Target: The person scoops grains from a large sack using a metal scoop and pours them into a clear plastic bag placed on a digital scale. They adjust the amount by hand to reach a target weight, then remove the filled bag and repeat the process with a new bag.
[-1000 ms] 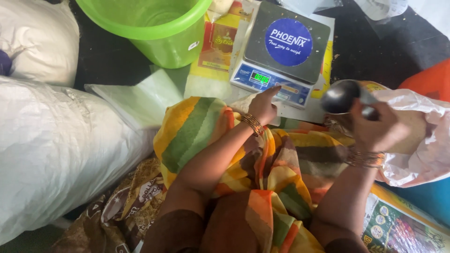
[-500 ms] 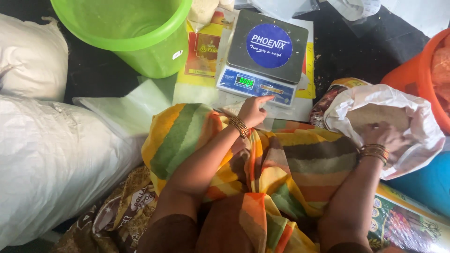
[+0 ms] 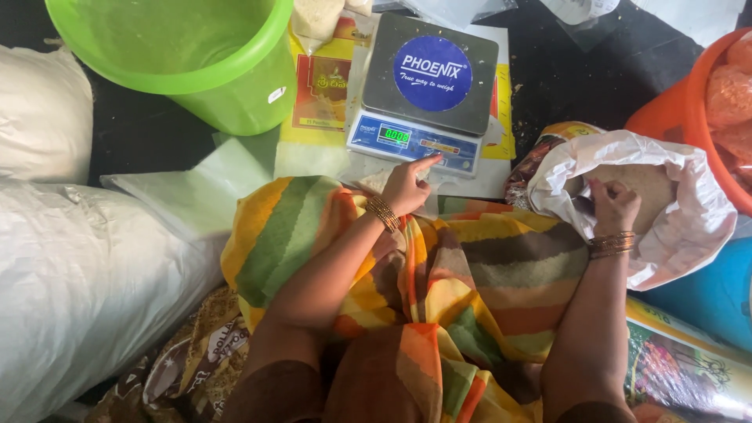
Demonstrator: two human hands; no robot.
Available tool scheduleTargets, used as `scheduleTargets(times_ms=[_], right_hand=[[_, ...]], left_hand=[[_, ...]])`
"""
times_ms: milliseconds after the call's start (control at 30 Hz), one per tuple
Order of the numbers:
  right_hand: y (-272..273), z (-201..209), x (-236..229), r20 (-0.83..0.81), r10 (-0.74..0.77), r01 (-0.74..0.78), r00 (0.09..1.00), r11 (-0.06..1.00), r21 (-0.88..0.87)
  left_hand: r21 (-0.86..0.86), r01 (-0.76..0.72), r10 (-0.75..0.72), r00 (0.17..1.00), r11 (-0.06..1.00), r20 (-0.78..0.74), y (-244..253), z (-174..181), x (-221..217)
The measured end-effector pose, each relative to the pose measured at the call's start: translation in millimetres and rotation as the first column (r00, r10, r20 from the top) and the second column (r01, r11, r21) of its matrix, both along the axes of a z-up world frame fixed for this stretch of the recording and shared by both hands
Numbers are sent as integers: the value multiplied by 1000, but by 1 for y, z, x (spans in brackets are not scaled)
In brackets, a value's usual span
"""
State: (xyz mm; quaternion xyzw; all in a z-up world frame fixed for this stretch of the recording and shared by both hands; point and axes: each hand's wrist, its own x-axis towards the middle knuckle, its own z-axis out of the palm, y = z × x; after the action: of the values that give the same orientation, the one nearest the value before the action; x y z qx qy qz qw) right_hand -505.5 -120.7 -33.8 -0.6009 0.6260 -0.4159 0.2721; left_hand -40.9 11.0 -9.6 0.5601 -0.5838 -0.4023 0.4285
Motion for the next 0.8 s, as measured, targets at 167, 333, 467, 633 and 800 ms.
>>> scheduleTargets(times_ms=[167,333,467,633,800], right_hand=[[2,-5,-7,815,-38,72,578,997,-4],[14,-2,-21,947,-245,443,208,887,133],[24,6,-26,934,-243,666,262,746,8],[49,29,-27,911,24,606,412,739,-294],[87,99,10,758,46,408,650,821,-400]], left_hand=[[62,11,-6,997,998,-82,-3,-2,4],[14,-17,18,995,1000,-94,-3,-4,6],[-2,-39,38,995,999,-97,-2,-4,6],[30,-32,35,994,999,-106,-2,-3,7],[71,-38,43,997,997,-71,-3,-9,7]])
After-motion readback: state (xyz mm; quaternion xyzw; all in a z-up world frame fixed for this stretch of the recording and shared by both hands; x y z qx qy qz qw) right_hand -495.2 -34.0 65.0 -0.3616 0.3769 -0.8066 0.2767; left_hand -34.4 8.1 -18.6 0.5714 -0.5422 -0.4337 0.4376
